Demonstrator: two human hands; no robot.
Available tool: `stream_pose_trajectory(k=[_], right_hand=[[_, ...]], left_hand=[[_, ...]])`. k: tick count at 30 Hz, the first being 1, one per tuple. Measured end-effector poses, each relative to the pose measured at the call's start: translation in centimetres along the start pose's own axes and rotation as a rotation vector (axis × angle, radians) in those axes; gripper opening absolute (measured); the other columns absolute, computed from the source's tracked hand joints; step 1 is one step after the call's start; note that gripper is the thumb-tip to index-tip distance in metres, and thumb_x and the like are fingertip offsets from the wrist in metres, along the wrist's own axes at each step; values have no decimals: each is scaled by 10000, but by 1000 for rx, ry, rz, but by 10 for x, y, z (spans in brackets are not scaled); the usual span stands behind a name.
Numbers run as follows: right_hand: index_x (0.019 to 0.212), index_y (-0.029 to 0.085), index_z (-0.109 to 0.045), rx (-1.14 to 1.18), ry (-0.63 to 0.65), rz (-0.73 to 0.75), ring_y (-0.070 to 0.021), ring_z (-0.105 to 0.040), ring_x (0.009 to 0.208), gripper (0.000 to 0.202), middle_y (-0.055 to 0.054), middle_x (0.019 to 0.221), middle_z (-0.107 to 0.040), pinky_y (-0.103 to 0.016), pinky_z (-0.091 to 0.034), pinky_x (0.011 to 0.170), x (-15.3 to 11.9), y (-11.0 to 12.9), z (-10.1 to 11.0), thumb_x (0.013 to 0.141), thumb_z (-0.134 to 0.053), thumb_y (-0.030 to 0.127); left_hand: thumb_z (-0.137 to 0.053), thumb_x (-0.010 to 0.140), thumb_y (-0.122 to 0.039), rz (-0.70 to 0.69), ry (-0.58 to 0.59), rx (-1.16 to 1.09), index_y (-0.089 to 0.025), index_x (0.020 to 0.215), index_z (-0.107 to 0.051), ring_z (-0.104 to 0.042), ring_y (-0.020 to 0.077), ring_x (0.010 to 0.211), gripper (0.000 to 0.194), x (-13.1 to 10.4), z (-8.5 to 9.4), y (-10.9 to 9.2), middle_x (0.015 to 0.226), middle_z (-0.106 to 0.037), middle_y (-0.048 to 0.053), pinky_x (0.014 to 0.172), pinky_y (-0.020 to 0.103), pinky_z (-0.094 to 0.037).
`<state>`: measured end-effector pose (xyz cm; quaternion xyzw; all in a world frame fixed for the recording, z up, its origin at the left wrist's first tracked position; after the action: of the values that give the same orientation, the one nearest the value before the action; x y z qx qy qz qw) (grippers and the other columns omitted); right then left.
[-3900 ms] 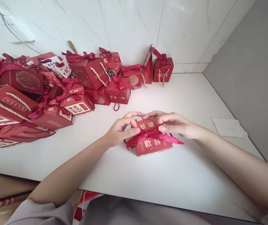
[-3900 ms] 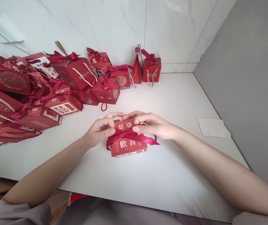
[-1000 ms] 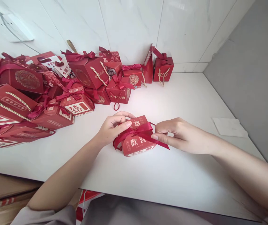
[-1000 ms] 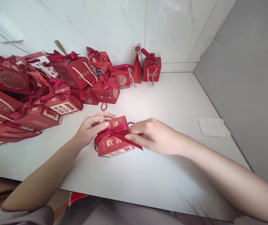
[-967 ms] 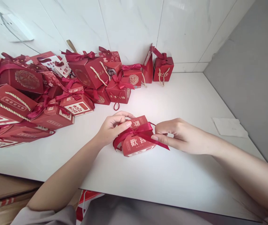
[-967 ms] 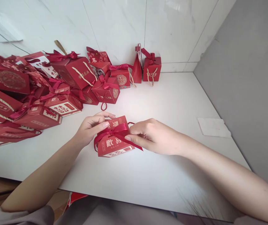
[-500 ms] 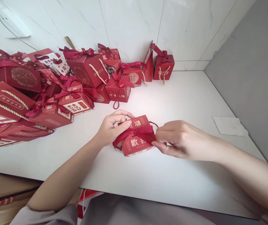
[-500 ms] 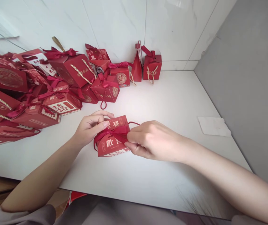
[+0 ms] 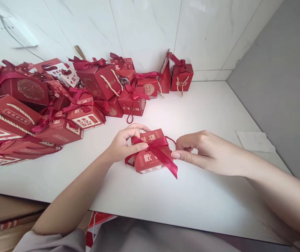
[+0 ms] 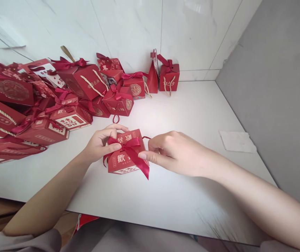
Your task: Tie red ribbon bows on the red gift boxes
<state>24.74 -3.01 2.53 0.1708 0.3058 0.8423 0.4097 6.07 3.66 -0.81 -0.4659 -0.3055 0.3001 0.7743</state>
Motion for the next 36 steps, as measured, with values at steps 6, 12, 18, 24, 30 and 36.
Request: stream_pose_trajectory(k=[6, 12, 18, 24, 30, 36], right_hand=[[708, 201, -614, 209, 121, -103, -89, -397, 505, 373, 45, 573, -518, -242, -313, 493, 1, -1, -12, 913, -577, 511], [687, 195, -714, 362, 324, -376, -151, -604, 592, 417, -21, 686, -704, -268, -418, 539, -9, -12, -27, 891, -585, 534], [810, 175, -732, 655, 440, -382, -201, -686, 753, 363, -54, 866, -736, -305, -490, 692, -8, -10, -41, 890, -594, 500], [802, 179, -716, 561, 343, -311, -179, -611, 786, 309, -33, 820, -700, -303, -445, 759, -2, -23, -21, 904, -565, 428], [821, 184, -715, 453, 392, -301, -174, -554, 743, 317, -28, 785, -655, -299, -427, 708, 0, -40, -11, 883, -551, 447], [831, 206, -757, 444, 386, -282, -178, -561, 743, 317, -29, 807, -677, -309, -445, 718, 1, -58, 6, 860, -582, 469]], left_hand=[[-703, 832, -318, 15, 10, -8, -164, 664, -447, -619, 215, 1016, 343, -1, -3, -2, 1195, -616, 85, 879, 345, -468], [-548, 937, -375, 90, -30, -91, -154, 630, -474, -611, 184, 912, 386, -1, -1, 3, 1164, -633, 87, 780, 315, -461], [-579, 914, -377, 81, -95, -85, -156, 590, -493, -601, 204, 953, 402, 0, 5, 5, 1129, -654, 88, 800, 328, -464], [-566, 925, -365, 78, -156, 17, -162, 600, -501, -591, 181, 926, 389, 0, 9, 1, 1087, -653, 69, 837, 327, -462], [-563, 933, -384, 72, -150, 50, -165, 642, -580, -598, 192, 969, 365, -1, 5, -1, 1095, -635, 73, 906, 345, -466], [-417, 995, -424, 47, 27, -57, -183, 871, -707, -564, 247, 1156, 397, -1, -11, 1, 1231, -592, 115, 1014, 402, -456]])
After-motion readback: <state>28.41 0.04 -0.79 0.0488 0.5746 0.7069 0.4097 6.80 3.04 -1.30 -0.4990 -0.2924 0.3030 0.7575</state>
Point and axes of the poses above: each hand's wrist, its own x-axis towards the middle knuckle, its own z-axis out of the back of the hand, y = z × x, the point moved 7 cm from there along x, towards the middle knuckle
